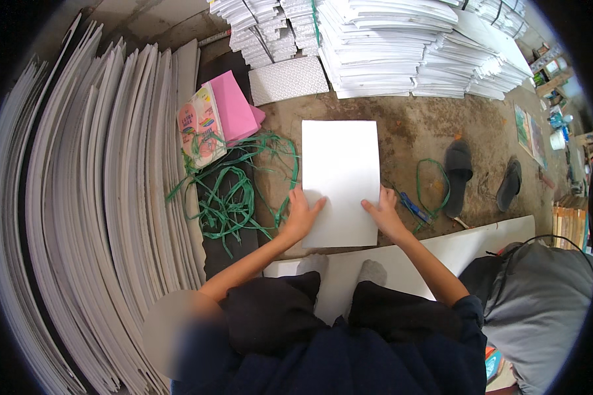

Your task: The person sits on the floor and repeatedly bundles stacks of white paper with green plastic straps. They measure and cut the straps, wrap them around the paper stacks, tie knots, and then place the finished bundles onto a larger pile.

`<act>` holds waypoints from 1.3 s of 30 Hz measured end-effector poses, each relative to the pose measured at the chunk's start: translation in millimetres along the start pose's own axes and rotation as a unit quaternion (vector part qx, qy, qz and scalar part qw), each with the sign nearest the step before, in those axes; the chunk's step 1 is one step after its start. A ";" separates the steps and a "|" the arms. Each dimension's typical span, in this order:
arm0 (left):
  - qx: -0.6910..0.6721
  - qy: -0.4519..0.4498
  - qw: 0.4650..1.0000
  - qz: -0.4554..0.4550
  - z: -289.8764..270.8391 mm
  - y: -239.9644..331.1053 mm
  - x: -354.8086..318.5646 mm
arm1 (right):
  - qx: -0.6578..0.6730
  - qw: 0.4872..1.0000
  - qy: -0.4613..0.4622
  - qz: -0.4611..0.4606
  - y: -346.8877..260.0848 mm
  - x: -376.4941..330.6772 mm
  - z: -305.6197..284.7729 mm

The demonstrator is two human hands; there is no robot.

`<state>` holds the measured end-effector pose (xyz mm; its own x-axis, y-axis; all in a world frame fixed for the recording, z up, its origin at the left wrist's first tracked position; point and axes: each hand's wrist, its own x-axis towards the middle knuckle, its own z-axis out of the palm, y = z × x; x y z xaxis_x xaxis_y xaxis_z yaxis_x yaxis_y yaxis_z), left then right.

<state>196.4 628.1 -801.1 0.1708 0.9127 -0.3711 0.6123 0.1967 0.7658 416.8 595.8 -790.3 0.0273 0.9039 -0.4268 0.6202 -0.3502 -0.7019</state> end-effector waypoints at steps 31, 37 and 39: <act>-0.096 0.144 0.984 0.048 -195.8 431.0 393.1 | 0.460 0.863 0.080 -0.193 -238.7 174.0 -332.0; -0.226 0.148 0.962 0.042 -163.8 447.0 340.8 | 0.512 0.823 0.123 -0.215 -230.2 193.2 -347.4; -0.259 0.161 0.950 0.061 -172.3 443.3 317.9 | 0.561 0.793 0.117 -0.209 -247.5 195.5 -337.5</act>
<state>389.1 1067.2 -489.1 -0.0797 0.9860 -0.1468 0.1257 0.1560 0.9797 533.2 942.1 -507.6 0.2292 0.9734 0.0017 -0.4701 0.1122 -0.8754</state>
